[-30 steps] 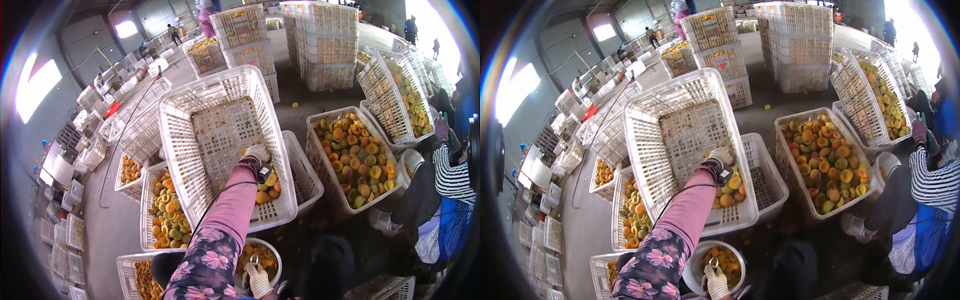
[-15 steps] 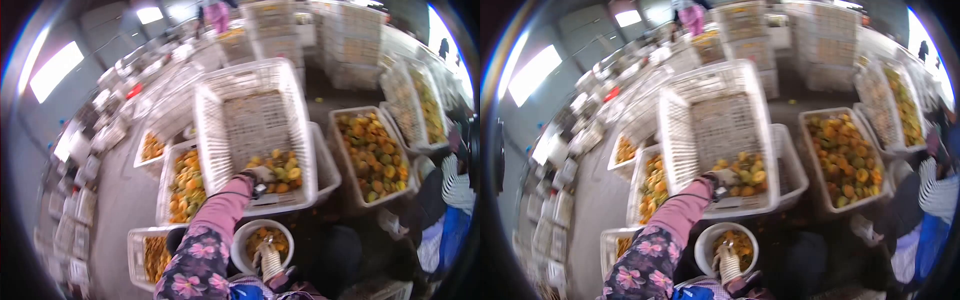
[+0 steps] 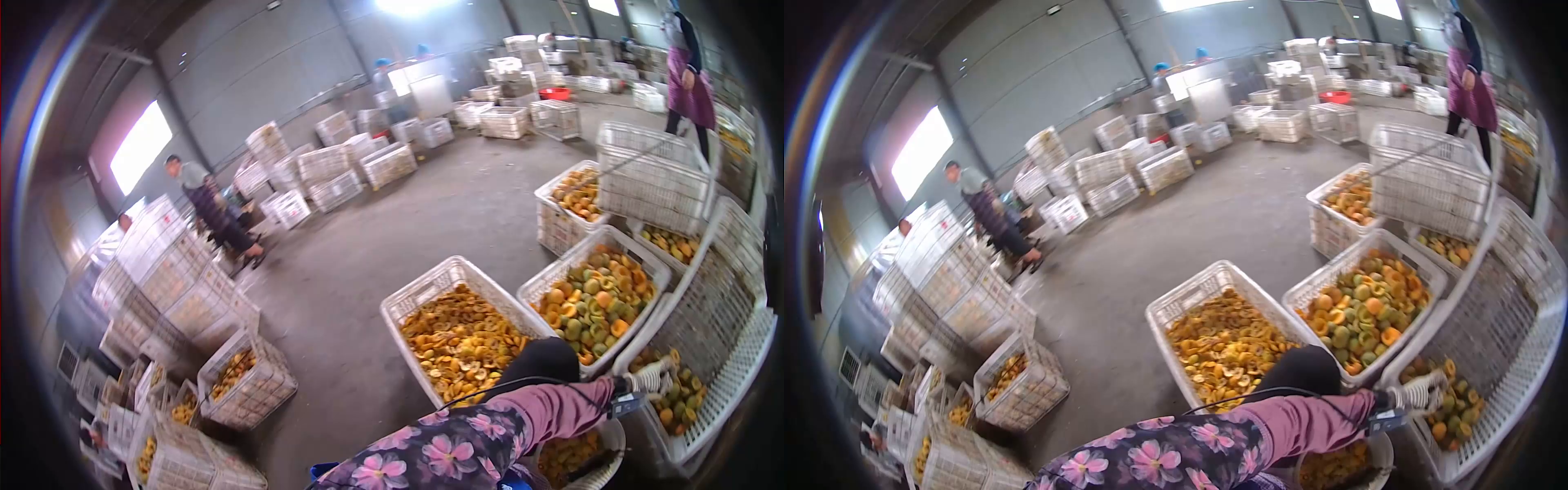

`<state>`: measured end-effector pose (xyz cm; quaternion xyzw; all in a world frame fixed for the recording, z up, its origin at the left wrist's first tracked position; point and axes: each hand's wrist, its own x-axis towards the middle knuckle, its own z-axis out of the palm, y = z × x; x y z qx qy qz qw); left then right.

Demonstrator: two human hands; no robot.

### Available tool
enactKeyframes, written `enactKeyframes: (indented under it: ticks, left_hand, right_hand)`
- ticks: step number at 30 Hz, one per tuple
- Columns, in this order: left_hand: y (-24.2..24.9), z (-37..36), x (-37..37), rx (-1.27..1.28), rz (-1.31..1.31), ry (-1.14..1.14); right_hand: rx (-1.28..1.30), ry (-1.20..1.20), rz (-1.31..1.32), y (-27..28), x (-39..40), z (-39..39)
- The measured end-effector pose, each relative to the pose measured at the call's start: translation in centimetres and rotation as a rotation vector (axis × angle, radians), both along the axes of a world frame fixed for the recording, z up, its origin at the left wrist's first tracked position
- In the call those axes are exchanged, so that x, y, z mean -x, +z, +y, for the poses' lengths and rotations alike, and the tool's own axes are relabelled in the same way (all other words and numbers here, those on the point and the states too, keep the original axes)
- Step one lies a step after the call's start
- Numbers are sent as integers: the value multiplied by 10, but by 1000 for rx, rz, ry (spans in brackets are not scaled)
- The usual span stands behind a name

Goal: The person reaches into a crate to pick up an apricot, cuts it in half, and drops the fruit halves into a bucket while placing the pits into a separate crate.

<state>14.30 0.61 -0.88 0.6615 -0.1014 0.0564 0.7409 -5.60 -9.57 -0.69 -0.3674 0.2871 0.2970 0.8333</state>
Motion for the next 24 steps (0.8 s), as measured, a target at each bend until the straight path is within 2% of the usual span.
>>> enactKeyframes:
  ticks: [1, 2, 3, 5, 6, 7, 10, 24]
  left_hand:
    - [3, -3, 17, 352, 57, -114]
    - [0, -5, 32, 582, 125, -191]
    - [1, -6, 53, 497, -28, -109]
    - [-6, -2, 69, 675, 183, -142]
    - [-24, 1, 71, 787, 223, -252]
    - [-41, -1, 72, 833, 184, -270]
    - [-50, -4, 82, 805, 219, -274]
    - [-32, 56, 123, 638, 240, -140]
  right_hand:
    - [42, 22, -30, -1, -3, 2]
    - [82, 39, -55, -2, -6, 7]
    - [115, 57, -76, -3, -10, 10]
    - [176, 99, -109, -4, -17, 17]
    - [201, 119, -122, -4, -18, 21]
    - [227, 133, -137, -4, -21, 25]
    - [293, 162, -174, -3, -29, 35]
    - [459, 244, -342, 3, -58, 63]
